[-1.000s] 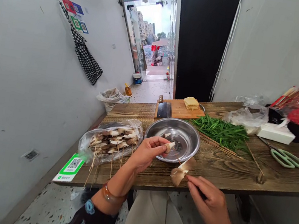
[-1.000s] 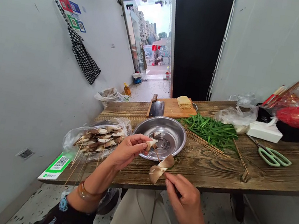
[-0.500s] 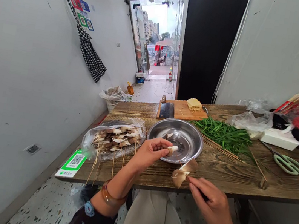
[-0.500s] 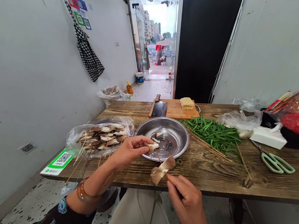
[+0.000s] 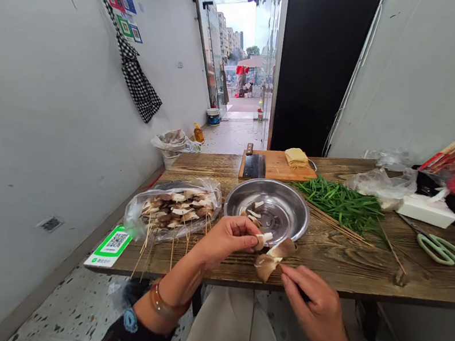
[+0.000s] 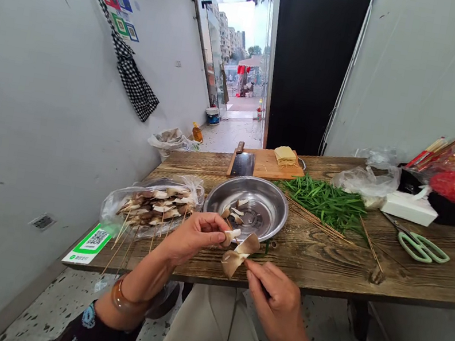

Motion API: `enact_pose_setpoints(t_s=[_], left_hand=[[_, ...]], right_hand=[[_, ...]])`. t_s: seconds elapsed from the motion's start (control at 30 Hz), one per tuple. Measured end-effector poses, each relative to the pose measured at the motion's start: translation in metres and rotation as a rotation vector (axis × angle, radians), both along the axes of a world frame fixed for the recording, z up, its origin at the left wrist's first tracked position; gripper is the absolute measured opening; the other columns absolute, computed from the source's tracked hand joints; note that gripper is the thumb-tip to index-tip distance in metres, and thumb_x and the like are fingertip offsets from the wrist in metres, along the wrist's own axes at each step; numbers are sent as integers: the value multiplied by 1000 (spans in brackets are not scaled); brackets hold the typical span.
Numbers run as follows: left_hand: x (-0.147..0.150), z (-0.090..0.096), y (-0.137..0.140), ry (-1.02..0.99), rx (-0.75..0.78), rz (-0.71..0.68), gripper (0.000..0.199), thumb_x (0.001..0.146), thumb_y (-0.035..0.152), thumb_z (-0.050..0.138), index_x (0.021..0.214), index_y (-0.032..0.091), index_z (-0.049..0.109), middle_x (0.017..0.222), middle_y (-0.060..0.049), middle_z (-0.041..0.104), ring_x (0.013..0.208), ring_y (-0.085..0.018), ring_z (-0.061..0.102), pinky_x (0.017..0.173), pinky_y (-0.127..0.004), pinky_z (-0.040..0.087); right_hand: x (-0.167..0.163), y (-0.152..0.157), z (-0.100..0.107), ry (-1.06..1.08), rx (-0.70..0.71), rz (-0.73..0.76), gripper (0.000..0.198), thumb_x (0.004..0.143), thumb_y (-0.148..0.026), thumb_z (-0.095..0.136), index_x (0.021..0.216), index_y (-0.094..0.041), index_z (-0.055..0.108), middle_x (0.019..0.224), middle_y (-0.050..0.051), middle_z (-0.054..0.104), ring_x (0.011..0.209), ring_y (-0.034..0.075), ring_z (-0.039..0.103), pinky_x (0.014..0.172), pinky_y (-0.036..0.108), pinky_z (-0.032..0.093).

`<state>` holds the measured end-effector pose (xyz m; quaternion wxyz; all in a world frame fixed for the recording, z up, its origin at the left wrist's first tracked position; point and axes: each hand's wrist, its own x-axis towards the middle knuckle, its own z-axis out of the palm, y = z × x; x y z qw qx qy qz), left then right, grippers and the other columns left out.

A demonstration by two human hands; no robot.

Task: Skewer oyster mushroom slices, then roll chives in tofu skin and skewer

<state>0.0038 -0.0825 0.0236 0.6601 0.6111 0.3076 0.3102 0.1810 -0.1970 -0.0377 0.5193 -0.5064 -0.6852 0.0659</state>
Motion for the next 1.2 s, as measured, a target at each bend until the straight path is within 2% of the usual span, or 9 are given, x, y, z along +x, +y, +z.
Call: enact_pose_setpoints(t_s=[0.17, 0.37, 0.57, 0.67, 0.77, 0.9, 1.03, 1.13, 1.2], left_hand=[[-2, 0, -4, 58, 53, -91, 27, 67, 36, 77, 78, 13, 67, 73, -2, 63, 66, -10, 53, 63, -22, 39], [4, -7, -6, -12, 19, -9, 33, 74, 44, 69, 90, 15, 69, 86, -4, 64, 73, -12, 54, 69, -24, 42], [18, -14, -12, 98, 147, 22, 27, 75, 39, 68, 73, 12, 67, 73, -2, 62, 68, -11, 51, 65, -23, 37], [18, -10, -8, 150, 203, -14, 29, 76, 41, 66, 75, 12, 67, 72, -3, 63, 66, -11, 53, 62, -23, 39], [13, -4, 7, 172, 246, 10, 34, 80, 43, 61, 92, 13, 69, 79, -4, 66, 64, -12, 57, 62, -24, 45], [15, -1, 40, 187, 391, 190, 34, 85, 41, 52, 99, 13, 67, 81, -6, 67, 65, -13, 60, 62, -25, 48], [31, -9, 68, 527, 726, 177, 22, 84, 25, 51, 92, 15, 70, 83, -5, 69, 74, -16, 61, 71, -27, 48], [45, -19, 81, 893, 929, 41, 21, 83, 18, 51, 91, 17, 70, 90, -7, 69, 85, -19, 62, 80, -29, 47], [51, -27, 87, 1081, 980, -29, 23, 81, 17, 52, 94, 18, 70, 95, -9, 69, 91, -21, 62, 83, -31, 46]], right_hand=[[-6, 1, -1, 48, 0, -23, 24, 91, -22, 50, 100, -23, 72, 74, 3, 71, 66, 15, 65, 59, 24, 53], [-4, 0, -6, 85, -27, -37, 20, 89, -21, 54, 99, -24, 72, 84, 3, 74, 73, 16, 68, 67, 26, 55], [-5, 1, -7, 119, -56, -20, 21, 89, -20, 55, 98, -24, 73, 85, 4, 74, 75, 16, 69, 67, 26, 54], [-2, 2, -12, 179, -103, -11, 20, 89, -23, 55, 96, -24, 74, 86, 5, 74, 76, 17, 69, 69, 27, 54], [9, 5, -21, 320, -175, -87, 17, 85, -28, 60, 92, -24, 75, 82, 3, 73, 72, 17, 67, 66, 27, 53], [25, 15, -34, 750, -253, -251, 23, 81, -36, 66, 97, -21, 74, 64, -1, 63, 47, 9, 48, 42, 20, 39], [34, 28, -44, 1101, -229, -208, 25, 74, -36, 73, 92, -18, 74, 73, 2, 64, 52, 7, 44, 39, 17, 33], [37, 35, -51, 1171, -238, -186, 25, 71, -35, 75, 90, -18, 74, 75, 3, 63, 53, 6, 42, 39, 16, 31], [38, 37, -55, 1175, -250, -179, 27, 71, -36, 75, 91, -17, 74, 73, 3, 62, 52, 6, 42, 39, 16, 31]])
